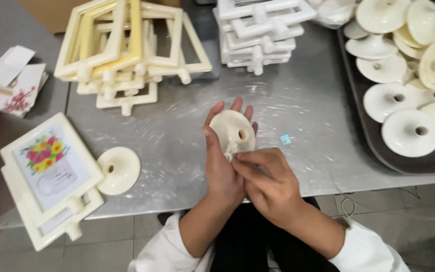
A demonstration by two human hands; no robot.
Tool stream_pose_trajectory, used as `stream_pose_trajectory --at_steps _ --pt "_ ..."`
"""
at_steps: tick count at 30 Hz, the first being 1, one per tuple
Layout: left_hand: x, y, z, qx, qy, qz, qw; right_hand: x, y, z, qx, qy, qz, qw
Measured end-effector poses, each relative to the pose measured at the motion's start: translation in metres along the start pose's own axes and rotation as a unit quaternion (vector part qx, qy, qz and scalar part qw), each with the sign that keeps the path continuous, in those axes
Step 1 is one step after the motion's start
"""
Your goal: The person assembles cream-colored picture frames by attaching circular bases to the frame backs. They wipe the bases with a white cloth before fitting them onto the frames and then place the completed frames on the table.
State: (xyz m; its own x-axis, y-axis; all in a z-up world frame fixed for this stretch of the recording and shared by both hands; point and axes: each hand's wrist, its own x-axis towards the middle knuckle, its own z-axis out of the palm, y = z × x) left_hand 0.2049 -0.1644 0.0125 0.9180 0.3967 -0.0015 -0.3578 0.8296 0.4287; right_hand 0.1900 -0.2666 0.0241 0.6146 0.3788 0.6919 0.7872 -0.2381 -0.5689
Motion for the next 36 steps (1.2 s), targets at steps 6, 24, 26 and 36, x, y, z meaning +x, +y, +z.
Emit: stream_pose_trajectory --at_steps 6,24,26,36 --pt "0.016 -0.001 -0.015 0.103 0.178 0.005 0.979 0.008 0.044 -0.045 0.013 0.134 0.136 0.982" --pt "-0.021 -0.014 0.040 0.617 -0.190 0.265 0.716 0.009 0.036 -0.035 0.501 0.129 0.439 0.735" --pt "-0.019 -0.017 0.042 0.605 -0.186 0.259 0.730 0.016 0.029 -0.036 0.488 0.153 0.444 0.735" --pt "-0.030 -0.032 0.031 0.412 -0.101 0.134 0.896 0.007 0.007 -0.034 0.259 0.078 0.227 0.936"
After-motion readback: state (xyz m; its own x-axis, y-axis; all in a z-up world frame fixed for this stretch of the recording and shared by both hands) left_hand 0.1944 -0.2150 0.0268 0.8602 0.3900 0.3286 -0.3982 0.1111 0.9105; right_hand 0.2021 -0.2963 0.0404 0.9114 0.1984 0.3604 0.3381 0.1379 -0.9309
